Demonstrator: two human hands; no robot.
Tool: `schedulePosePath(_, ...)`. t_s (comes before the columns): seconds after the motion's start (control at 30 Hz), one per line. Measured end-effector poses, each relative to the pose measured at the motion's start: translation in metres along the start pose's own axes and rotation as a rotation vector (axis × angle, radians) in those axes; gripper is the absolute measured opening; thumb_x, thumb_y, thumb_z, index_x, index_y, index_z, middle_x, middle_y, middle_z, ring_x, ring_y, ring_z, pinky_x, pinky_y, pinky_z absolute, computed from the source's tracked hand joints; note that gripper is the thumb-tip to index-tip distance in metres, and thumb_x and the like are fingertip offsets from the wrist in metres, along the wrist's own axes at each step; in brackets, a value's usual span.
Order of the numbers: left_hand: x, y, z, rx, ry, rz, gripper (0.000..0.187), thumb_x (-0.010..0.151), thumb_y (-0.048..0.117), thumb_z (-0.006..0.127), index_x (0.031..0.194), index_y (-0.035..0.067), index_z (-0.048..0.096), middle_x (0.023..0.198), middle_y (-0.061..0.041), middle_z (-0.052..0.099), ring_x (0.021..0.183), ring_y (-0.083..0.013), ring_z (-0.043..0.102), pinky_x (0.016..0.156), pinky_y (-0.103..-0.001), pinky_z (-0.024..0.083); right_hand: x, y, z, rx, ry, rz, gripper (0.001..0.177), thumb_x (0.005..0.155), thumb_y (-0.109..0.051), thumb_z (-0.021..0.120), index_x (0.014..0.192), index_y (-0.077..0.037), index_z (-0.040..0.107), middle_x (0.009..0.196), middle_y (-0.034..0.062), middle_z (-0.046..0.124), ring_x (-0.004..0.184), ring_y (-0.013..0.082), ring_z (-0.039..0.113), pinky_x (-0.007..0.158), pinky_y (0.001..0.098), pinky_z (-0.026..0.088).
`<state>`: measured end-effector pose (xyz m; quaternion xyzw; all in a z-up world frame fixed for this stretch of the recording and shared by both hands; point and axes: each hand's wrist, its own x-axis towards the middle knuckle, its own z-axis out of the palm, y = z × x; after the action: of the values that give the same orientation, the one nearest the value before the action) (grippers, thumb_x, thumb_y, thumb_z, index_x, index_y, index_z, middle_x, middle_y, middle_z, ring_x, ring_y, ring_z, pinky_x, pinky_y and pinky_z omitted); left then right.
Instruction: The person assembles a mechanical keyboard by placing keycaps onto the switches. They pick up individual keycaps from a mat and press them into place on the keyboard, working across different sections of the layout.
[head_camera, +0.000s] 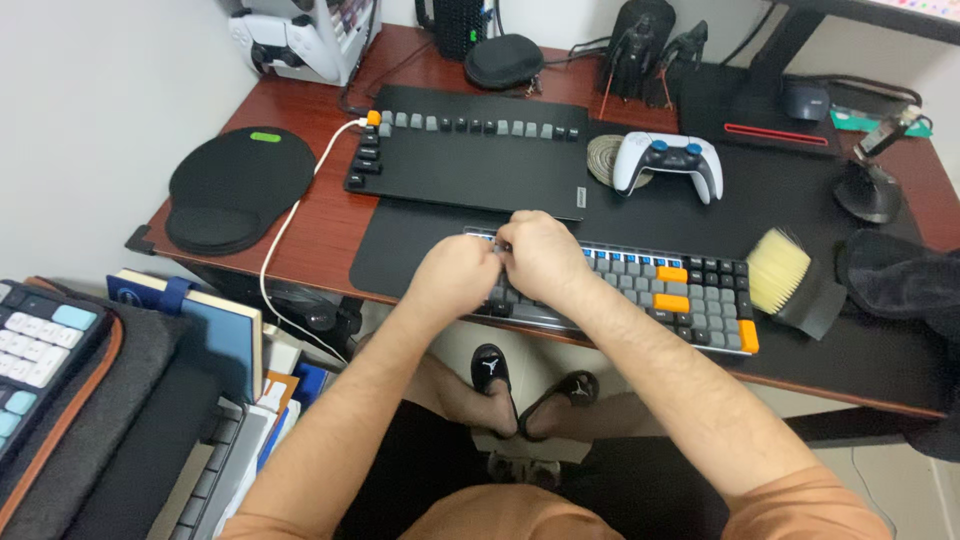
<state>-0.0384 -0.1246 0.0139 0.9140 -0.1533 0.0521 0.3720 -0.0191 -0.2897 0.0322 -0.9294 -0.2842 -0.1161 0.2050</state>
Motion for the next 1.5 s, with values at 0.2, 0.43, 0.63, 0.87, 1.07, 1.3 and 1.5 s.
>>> schedulePosePath(0.2,0.018,-0.019,0.007,-0.261,-0.061,-0.182,0.034,0.087,0.022,0.051,0.08,-0.005,0.07,0.073,-0.021,0.067,0.068,-0.0323,0.065,0.067,-0.046,0.051,0.002,0.005,0.006,-0.028,0.017,-0.119,0.006,0.077,-0.008,0.074,0.08,-0.003,0.071,0.09,0.0141,0.066,0.094,0.0362,0.064,0.085,0.0465,0.051)
schedulePosePath(0.43,0.024,-0.021,0.009,-0.561,-0.146,-0.383,0.035,0.083,0.024,0.052,0.085,-0.006,0.07,0.075,-0.012,0.064,0.068,-0.0201,0.056,0.062,-0.038,0.046,-0.003,0.003,0.01,-0.017,0.059,-0.183,0.009,0.078,-0.004,0.069,0.085,0.0,0.069,0.09,0.0166,0.065,0.095,0.0378,0.063,0.087,0.0456,0.051)
schedulePosePath(0.63,0.021,-0.021,0.001,-0.283,-0.027,-0.223,0.041,0.087,0.033,0.056,0.097,-0.003,0.073,0.082,-0.014,0.068,0.078,-0.0199,0.065,0.075,-0.035,0.05,0.001,0.001,0.002,0.046,0.053,-0.145,0.01,0.085,-0.007,0.068,0.091,0.001,0.067,0.091,0.0183,0.066,0.095,0.0393,0.064,0.086,0.0478,0.052)
schedulePosePath(0.87,0.035,-0.048,-0.008,-0.87,0.098,-0.248,0.023,0.095,0.018,0.066,0.102,-0.003,0.071,0.084,-0.008,0.073,0.07,-0.0116,0.063,0.063,-0.026,0.052,0.035,-0.015,-0.011,0.228,0.097,-0.161,0.011,0.087,-0.007,0.071,0.095,0.0,0.068,0.089,0.0191,0.068,0.085,0.0393,0.068,0.076,0.0462,0.055)
schedulePosePath(1.07,0.06,-0.085,-0.036,-0.798,0.22,-0.269,0.022,0.096,0.018,0.067,0.103,-0.003,0.072,0.083,-0.007,0.072,0.068,-0.0096,0.062,0.061,-0.025,0.052,0.093,-0.015,0.012,0.359,0.041,-0.11,0.014,0.082,-0.004,0.071,0.096,-0.001,0.069,0.088,0.0164,0.068,0.079,0.0312,0.073,0.074,0.0408,0.058)
schedulePosePath(1.3,0.029,-0.092,-0.057,-0.342,0.513,-0.198,0.026,0.095,0.026,0.072,0.102,0.001,0.071,0.086,-0.011,0.075,0.075,-0.0179,0.07,0.071,-0.033,0.056,0.198,0.01,0.072,0.269,0.056,-0.043,0.017,0.084,-0.008,0.074,0.098,-0.001,0.068,0.098,0.0189,0.067,0.092,0.0333,0.069,0.084,0.0421,0.056)
schedulePosePath(1.5,-0.012,-0.078,-0.063,-0.269,0.399,-0.259,0.026,0.09,0.023,0.072,0.102,0.0,0.072,0.086,-0.011,0.074,0.071,-0.0183,0.07,0.068,-0.032,0.056,0.239,0.013,0.115,0.121,0.017,-0.015,0.02,0.087,-0.011,0.072,0.104,-0.002,0.068,0.11,0.0196,0.068,0.105,0.0393,0.065,0.093,0.0464,0.052)
